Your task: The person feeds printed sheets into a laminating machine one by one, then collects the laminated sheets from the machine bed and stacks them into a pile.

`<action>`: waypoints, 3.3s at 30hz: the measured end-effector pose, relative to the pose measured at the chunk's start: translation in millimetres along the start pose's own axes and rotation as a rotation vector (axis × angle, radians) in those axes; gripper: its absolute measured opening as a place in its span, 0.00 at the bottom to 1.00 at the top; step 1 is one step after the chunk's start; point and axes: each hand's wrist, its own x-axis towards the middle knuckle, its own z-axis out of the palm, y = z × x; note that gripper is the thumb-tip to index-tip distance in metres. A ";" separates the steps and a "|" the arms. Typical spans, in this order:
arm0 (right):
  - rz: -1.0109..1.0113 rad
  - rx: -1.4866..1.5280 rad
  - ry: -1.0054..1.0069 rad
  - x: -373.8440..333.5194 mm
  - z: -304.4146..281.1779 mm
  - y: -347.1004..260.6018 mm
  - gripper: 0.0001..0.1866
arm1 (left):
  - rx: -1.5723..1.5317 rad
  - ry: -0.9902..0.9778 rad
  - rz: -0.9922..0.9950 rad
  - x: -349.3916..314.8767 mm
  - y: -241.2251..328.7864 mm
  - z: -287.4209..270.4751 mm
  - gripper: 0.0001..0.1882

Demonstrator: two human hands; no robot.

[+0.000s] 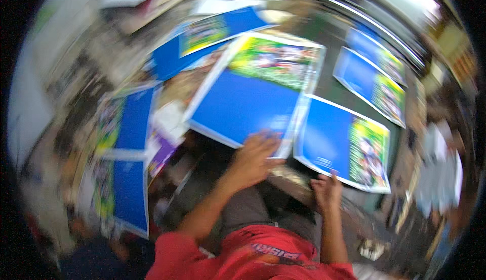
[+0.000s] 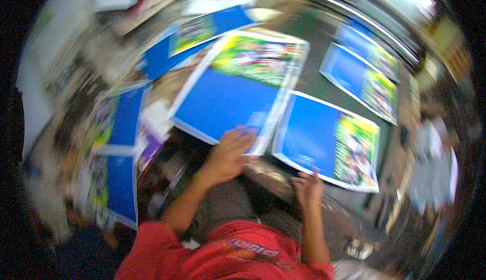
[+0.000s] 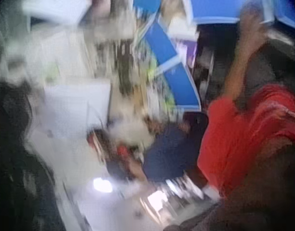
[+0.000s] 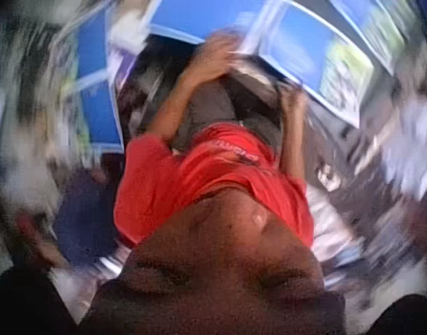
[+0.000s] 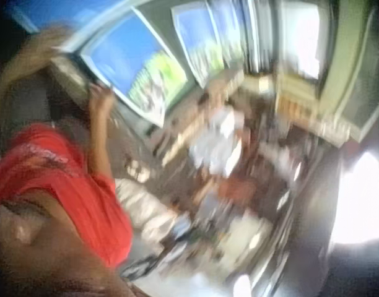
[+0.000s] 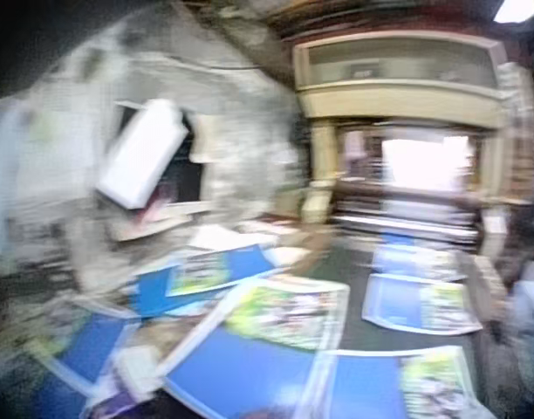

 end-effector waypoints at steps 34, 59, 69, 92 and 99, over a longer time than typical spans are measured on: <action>-0.118 0.100 -0.066 65.0 19.5 -97.0 0.36 | -0.223 0.023 -0.043 4.9 35.4 -0.7 0.14; -0.018 0.137 0.025 -16.7 -41.0 -55.6 0.32 | -0.275 -0.065 -0.170 17.4 27.0 6.4 0.23; -0.182 0.178 -0.003 63.0 -44.3 -93.9 0.33 | -0.194 -0.030 -0.215 19.9 41.1 8.0 0.17; 0.014 -0.223 -0.142 -66.5 -3.2 -54.8 0.19 | 0.048 -0.302 0.160 21.8 75.5 -0.6 0.35; 0.056 0.062 0.008 -72.0 -32.7 -9.5 0.23 | 0.105 -0.293 -0.026 15.3 31.0 5.7 0.38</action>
